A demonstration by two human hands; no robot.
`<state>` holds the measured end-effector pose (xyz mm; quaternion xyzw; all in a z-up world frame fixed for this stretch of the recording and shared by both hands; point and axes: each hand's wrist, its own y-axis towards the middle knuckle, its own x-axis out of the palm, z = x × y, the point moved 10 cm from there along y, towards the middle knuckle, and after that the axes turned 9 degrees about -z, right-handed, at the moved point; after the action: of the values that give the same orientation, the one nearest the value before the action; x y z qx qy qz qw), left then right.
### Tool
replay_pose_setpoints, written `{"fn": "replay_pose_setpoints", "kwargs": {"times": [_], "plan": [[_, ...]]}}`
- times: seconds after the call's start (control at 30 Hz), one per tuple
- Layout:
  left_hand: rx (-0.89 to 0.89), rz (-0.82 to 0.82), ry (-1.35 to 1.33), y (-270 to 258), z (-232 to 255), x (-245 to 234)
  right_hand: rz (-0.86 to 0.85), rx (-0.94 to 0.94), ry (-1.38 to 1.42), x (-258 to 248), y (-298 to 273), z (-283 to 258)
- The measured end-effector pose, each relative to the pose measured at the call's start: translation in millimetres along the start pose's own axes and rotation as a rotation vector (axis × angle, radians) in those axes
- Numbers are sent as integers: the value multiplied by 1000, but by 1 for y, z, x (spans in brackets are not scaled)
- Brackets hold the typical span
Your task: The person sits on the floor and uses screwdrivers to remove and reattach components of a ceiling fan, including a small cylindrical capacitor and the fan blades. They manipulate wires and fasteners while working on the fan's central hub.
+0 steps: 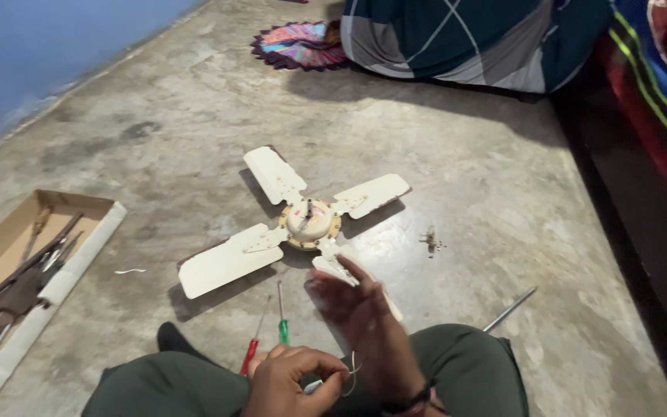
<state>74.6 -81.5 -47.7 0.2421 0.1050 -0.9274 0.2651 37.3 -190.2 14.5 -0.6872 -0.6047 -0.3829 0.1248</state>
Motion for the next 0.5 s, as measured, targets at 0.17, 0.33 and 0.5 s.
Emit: {"fn": "replay_pose_setpoints", "kwargs": {"times": [0.17, 0.33, 0.5], "plan": [[-238, 147, -92, 21, 2, -6, 290, -193, -114, -76, -10, -48], [-180, 162, -380, 90, 34, 6, 387, 299, -503, -149, -10, -45], [35, 137, -691, 173, 60, 45, 463, 188, -730, -198, -12, -84]]}}
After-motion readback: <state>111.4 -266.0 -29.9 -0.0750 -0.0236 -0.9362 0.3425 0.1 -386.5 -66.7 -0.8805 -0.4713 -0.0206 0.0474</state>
